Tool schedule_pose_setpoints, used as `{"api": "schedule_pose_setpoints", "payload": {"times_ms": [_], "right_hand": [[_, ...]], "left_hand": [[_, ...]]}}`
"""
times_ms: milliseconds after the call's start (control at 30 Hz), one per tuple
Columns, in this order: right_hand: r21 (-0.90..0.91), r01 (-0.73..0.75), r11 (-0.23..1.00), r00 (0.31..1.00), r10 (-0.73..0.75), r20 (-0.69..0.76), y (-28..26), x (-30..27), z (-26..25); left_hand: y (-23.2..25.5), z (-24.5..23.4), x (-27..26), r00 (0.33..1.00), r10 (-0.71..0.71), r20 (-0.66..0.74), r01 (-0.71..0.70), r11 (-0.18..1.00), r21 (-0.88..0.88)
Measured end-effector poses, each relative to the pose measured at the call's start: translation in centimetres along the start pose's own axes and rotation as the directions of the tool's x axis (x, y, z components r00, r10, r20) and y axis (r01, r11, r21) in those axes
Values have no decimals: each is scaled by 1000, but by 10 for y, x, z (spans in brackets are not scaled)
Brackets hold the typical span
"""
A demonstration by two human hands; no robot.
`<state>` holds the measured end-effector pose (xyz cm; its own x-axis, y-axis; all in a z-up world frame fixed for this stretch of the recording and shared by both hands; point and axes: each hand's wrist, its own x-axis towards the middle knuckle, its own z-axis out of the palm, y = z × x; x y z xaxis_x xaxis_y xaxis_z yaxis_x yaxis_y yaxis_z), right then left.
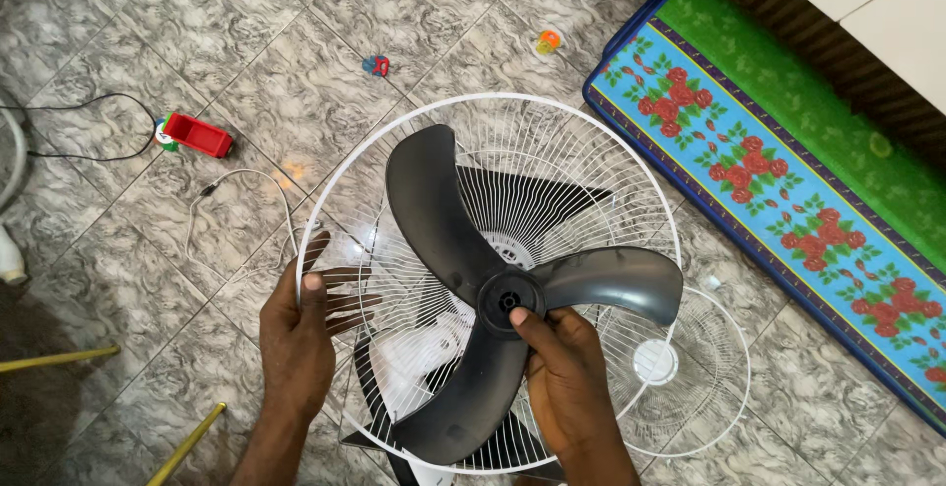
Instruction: The person reassembles a pedestal fan by hand. They place the fan blades onto the motor hub, secure them with a nut, and then attach the front wire cage, aligning and snapping it into place.
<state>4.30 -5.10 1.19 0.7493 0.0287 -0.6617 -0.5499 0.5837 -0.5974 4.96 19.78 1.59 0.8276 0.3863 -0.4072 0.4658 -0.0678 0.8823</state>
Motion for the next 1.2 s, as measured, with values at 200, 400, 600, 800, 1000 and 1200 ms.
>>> {"api": "schedule_pose_setpoints", "payload": {"times_ms": [200, 400, 600, 800, 1000, 1200], "right_hand": [[-32, 0, 1000, 999, -1, -33, 5, 7, -2], [-141, -20, 990, 997, 10, -71, 10, 12, -5], [-211, -64, 975, 987, 31, -157, 7, 12, 5], [-243, -55, 969, 985, 12, -173, 3, 13, 17], [-231, -44, 972, 984, 2, -178, 3, 15, 19], [-251, 16, 968, 998, -31, -56, 4, 9, 0]], "left_hand": [[0, 0, 0, 1000, 0, 7, 0, 1000, -19], [1, 2, -2, 999, 8, -51, -7, 1000, 31], [1, 7, -12, 715, 695, -80, -451, 546, 706], [-1, 36, -31, 757, 630, 173, -585, 535, 610], [0, 63, -28, 716, 521, 464, -697, 566, 440], [0, 69, -21, 765, 447, 464, -642, 582, 498]]}}
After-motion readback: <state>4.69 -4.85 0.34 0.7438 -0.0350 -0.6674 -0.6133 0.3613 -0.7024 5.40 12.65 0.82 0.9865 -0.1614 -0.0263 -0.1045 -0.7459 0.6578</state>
